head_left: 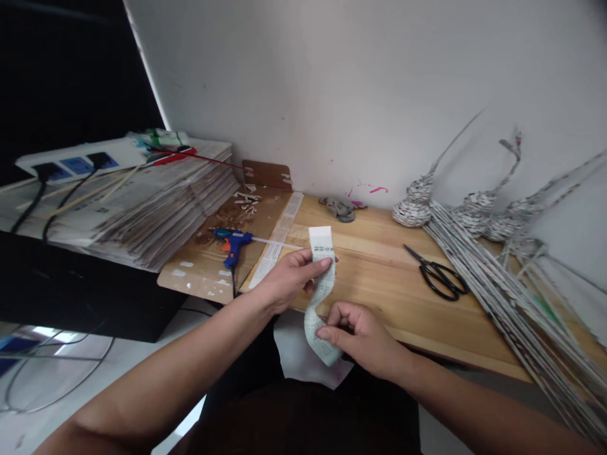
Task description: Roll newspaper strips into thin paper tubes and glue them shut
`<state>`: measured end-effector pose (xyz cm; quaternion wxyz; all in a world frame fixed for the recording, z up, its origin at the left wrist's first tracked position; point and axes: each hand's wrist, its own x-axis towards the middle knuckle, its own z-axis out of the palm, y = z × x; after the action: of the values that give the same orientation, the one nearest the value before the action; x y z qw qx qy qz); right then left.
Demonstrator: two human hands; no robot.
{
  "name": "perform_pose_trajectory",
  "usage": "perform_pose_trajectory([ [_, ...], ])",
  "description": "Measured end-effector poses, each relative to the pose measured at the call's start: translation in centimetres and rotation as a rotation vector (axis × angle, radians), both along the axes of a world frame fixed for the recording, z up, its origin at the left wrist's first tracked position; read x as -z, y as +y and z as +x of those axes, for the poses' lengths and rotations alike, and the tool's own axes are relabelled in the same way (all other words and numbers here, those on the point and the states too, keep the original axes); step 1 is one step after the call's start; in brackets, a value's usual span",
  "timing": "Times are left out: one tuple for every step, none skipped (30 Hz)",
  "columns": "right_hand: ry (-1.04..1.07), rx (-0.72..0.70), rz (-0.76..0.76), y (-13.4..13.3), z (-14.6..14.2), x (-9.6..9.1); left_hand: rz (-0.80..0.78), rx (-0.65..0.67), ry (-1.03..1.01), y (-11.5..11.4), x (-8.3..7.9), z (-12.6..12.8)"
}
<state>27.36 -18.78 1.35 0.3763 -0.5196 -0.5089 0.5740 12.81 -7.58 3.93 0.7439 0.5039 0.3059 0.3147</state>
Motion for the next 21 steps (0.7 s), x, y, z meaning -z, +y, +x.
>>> perform_pose_trajectory([
  [-0.005,0.018,-0.007,0.1,0.2,0.1,0.014,0.003,-0.016,0.2,0.0,0.3],
  [-0.006,0.033,-0.021,0.2,0.4,0.1,0.020,0.005,-0.029,0.5,0.0,0.5],
  [-0.003,0.044,-0.037,0.3,0.6,0.2,0.022,0.002,-0.041,0.8,0.0,0.7],
  [0.005,0.046,-0.053,0.5,0.8,0.3,0.018,-0.009,-0.051,1.1,0.0,0.8],
  [0.020,0.039,-0.070,0.7,1.0,0.4,0.008,-0.027,-0.058,1.4,-0.1,0.8],
  [0.042,0.024,-0.089,0.9,1.1,0.5,-0.001,-0.049,-0.065,1.8,-0.2,0.8],
  [0.068,0.003,-0.111,1.1,1.2,0.6,-0.006,-0.072,-0.068,2.2,-0.3,0.8],
  [0.094,-0.022,-0.133,1.4,1.3,0.7,-0.006,-0.093,-0.070,2.7,-0.5,0.8],
  [0.113,-0.046,-0.152,1.7,1.3,0.7,0.001,-0.108,-0.069,3.2,-0.7,0.9],
  [0.122,-0.063,-0.165,2.1,1.3,0.7,0.013,-0.114,-0.065,3.9,-0.9,1.0],
  [0.124,-0.068,-0.167,2.5,1.3,0.6,0.028,-0.109,-0.060,4.5,-1.1,1.2],
  [0.117,-0.063,-0.163,2.9,1.3,0.4,0.043,-0.094,-0.055,5.2,-1.2,1.5],
  [0.108,-0.056,-0.158,3.4,1.4,0.2,0.056,-0.070,-0.054,5.9,-1.3,1.9],
  [0.097,-0.052,-0.150,3.9,1.7,-0.1,0.067,-0.046,-0.057,6.6,-1.4,2.4],
  [0.081,-0.055,-0.143,4.5,2.1,-0.4,0.077,-0.028,-0.063,7.4,-1.3,3.0],
  [0.055,-0.054,-0.128,5.1,2.6,-0.8,0.085,-0.024,-0.071,8.1,-1.3,3.6],
  [0.015,-0.048,-0.099,5.8,3.4,-1.2,0.092,-0.037,-0.081,8.9,-1.1,4.4],
  [-0.038,-0.024,-0.056,6.6,4.3,-1.5,0.094,-0.054,-0.094,9.7,-1.0,5.1],
  [-0.099,0.039,0.014,7.4,5.5,-1.9,0.092,-0.074,-0.114,10.5,-0.8,5.9],
  [-0.178,0.113,0.098,8.3,6.8,-2.2,0.085,-0.090,-0.144,11.2,-0.6,6.6],
  [-0.251,0.231,0.183,9.2,8.4,-2.3,0.068,-0.088,-0.170,12.0,-0.4,7.3],
])
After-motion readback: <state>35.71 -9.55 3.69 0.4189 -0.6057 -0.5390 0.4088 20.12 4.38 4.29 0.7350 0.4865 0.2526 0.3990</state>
